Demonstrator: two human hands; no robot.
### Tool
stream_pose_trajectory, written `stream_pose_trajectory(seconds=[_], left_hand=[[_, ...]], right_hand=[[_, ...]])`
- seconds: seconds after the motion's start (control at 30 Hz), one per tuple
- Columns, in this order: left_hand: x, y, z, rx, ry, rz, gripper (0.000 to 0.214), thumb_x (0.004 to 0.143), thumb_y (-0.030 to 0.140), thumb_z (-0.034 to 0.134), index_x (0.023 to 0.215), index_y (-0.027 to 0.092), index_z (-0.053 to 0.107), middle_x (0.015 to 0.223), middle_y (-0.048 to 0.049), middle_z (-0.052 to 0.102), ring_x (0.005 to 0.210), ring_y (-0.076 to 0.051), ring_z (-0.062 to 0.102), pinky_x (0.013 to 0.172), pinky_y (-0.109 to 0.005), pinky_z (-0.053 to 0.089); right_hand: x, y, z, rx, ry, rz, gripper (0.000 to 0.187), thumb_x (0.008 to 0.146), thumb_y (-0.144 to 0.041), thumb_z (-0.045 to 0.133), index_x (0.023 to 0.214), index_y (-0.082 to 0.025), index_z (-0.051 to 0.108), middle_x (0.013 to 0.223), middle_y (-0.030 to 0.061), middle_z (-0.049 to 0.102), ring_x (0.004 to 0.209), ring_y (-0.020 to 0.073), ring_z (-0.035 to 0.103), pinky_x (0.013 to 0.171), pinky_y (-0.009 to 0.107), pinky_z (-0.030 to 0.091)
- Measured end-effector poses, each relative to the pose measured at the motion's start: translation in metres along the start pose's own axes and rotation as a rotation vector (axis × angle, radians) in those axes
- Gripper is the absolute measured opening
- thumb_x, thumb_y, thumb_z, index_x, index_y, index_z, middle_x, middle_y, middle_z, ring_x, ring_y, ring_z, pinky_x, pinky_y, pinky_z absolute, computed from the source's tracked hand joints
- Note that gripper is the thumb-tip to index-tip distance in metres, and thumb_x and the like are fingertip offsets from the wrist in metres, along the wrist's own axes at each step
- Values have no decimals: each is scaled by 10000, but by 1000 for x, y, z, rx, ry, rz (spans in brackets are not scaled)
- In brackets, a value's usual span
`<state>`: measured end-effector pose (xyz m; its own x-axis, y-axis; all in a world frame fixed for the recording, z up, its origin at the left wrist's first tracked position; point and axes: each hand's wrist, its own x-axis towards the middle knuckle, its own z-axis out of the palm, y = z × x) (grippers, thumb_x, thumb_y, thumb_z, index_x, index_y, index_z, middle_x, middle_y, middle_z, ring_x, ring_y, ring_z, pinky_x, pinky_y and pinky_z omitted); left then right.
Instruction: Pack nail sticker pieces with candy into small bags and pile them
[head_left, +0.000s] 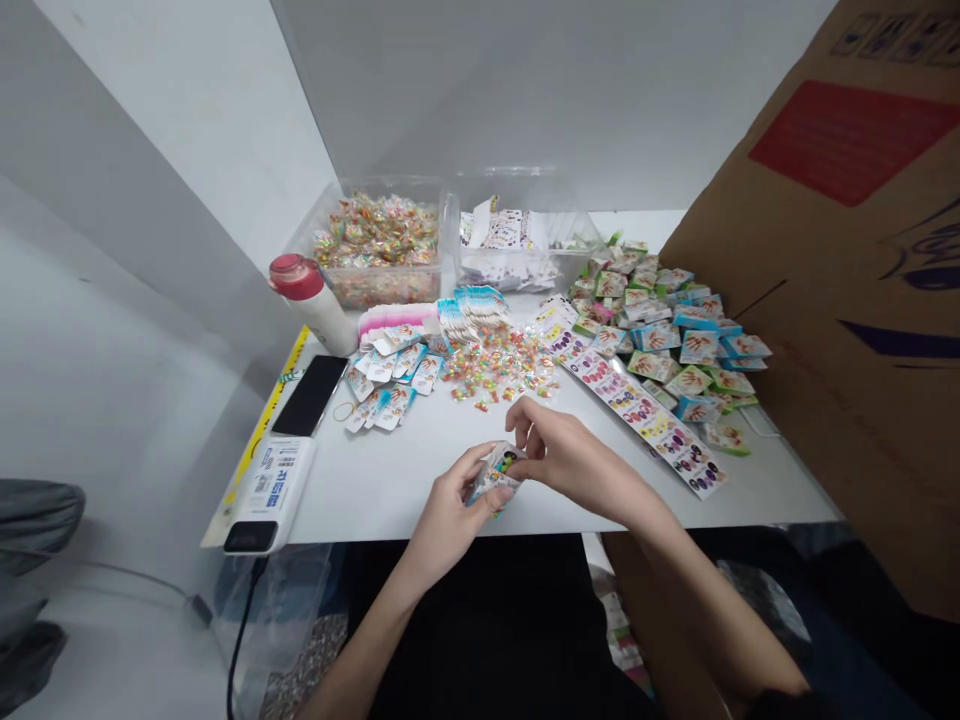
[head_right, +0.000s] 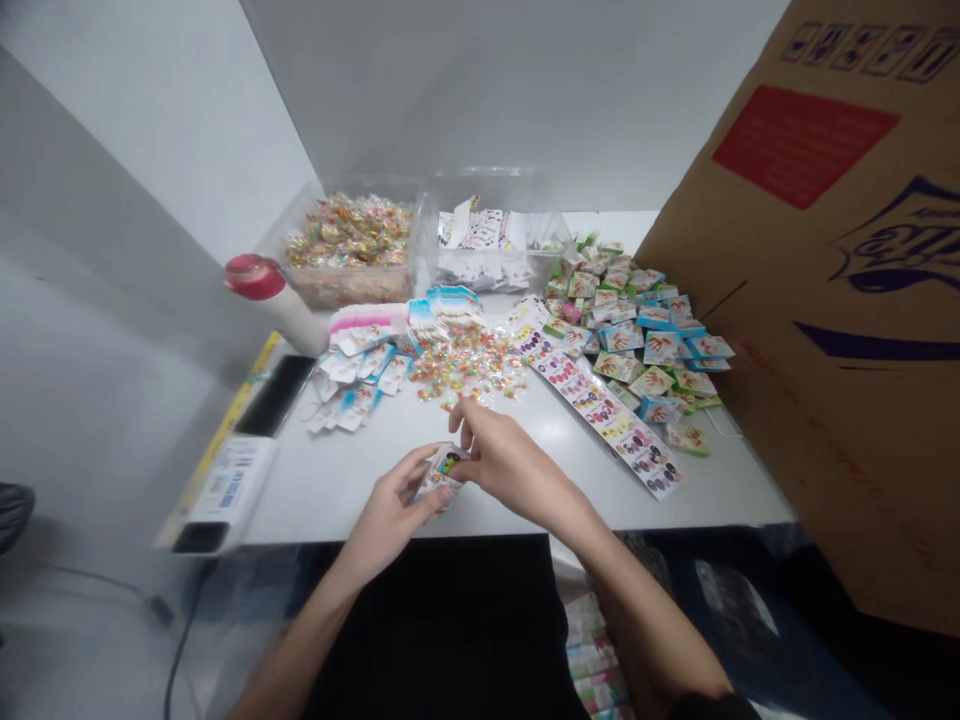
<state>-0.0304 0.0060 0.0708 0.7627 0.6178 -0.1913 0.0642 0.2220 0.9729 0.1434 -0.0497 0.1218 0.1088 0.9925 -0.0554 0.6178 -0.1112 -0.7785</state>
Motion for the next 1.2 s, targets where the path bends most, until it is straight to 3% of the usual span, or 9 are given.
stream_pose_trajectory(seconds=[0.13,0.27,0.5,0.6,0.7,0.8,0.9,1.0,1.2], left_hand=[[-3,2,2,-35,33,29,438,858,296,649,1273,214,534,1215,-71,653,1093,-215,607,864,-265,491],[-6,2,7,-55,88,27,460,852,310,656,1277,211,512,1157,-65,669,1026,-195,623,843,-262,493],[-13,2,18,-98,142,31,446,842,294,676,1173,258,379,845,18,658,760,-126,595,733,-242,459],[-15,0,21,-127,180,70,442,844,281,673,1153,274,358,812,36,643,749,-118,600,729,-238,466],[-17,-5,20,-128,237,88,363,855,327,656,1121,254,419,836,17,633,718,-122,605,633,-220,482],[-19,-9,17,-95,235,131,272,843,335,671,1023,215,506,882,-13,648,736,-131,614,628,-231,507],[-20,-11,16,-99,151,139,233,834,320,686,958,198,530,869,-20,670,733,-135,619,642,-241,517],[-19,-11,16,-69,118,114,227,830,317,693,943,196,538,823,-12,671,702,-132,613,614,-229,502],[-13,-10,13,-9,194,135,190,823,311,698,934,197,594,873,-17,658,724,-140,621,625,-243,507]], right_hand=[[-6,2,6,-12,83,-108,146,768,-65,680,834,-182,623,819,-9,545,689,108,547,651,230,428],[-15,-1,4,-48,32,-207,137,889,-158,587,914,-214,709,915,40,533,836,149,576,765,276,448],[-18,-1,5,186,112,-42,84,817,-294,706,805,-211,693,862,18,532,661,111,526,616,245,448],[-21,-2,1,178,73,-69,110,836,-321,686,829,-220,729,862,20,505,712,120,529,639,245,440],[-24,-2,-6,207,-67,-97,225,918,-365,568,900,-235,750,878,29,498,792,135,532,735,263,442],[-23,6,-4,470,-193,-33,267,915,-397,560,901,-206,746,893,32,525,765,127,536,733,273,457],[-19,20,10,849,-158,114,213,806,-360,709,948,-201,695,846,9,570,653,98,524,609,242,446],[-17,28,26,1083,-106,241,361,691,-299,814,995,-227,633,802,-25,580,572,69,491,513,199,392],[-21,25,30,862,-26,80,197,795,-347,724,875,-167,724,839,40,634,667,113,538,628,262,448]])
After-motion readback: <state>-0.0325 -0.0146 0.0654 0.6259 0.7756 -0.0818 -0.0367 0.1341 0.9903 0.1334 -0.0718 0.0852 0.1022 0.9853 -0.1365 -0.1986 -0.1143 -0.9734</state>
